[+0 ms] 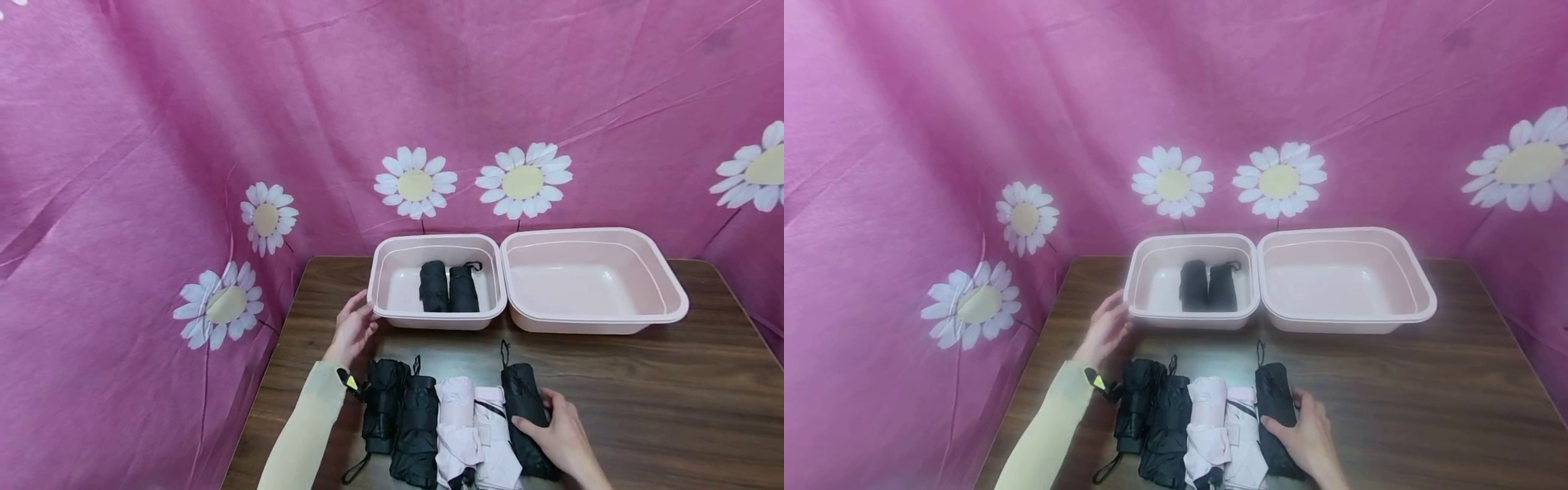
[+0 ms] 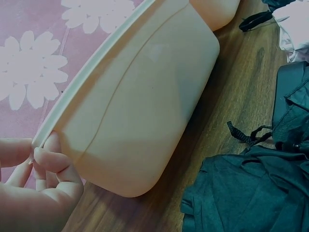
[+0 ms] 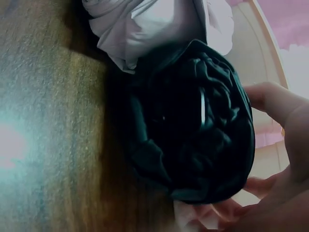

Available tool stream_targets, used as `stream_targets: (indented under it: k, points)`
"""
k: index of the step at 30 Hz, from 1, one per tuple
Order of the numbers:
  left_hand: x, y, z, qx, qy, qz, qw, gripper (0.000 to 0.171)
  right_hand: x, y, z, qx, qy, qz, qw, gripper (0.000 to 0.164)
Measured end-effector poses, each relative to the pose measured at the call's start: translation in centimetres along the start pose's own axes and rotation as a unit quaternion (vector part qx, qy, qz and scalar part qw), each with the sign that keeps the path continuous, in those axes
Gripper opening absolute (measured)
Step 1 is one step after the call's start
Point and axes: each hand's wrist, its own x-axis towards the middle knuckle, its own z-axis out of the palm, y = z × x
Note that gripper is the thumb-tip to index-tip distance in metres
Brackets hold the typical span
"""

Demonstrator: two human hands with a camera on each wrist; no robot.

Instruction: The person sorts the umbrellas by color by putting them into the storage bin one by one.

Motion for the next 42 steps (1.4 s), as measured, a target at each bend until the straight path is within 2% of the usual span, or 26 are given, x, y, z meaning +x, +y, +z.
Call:
stream_targets:
  k: [6,19,42]
  points:
    - [-0.03,0.04,0.03,-0.004,-0.001,-0.003,1.0000,0.046,0.43,-0.26,0.35,-0.023,-0.034,0.030,0.999,0.099]
    - [0.08,-0.05,0.07,-0.004,0.008,-0.002,1.0000,0.046,0.43,-0.60,0.59,-0.046,-0.051,0.028,0.997,0.105]
    - [0.07,-0.09,-0.02,-0.001,0.010,-0.006,0.9999,0.045,0.37,-0.63,0.62,-0.033,-0.032,0.035,0.998,0.094]
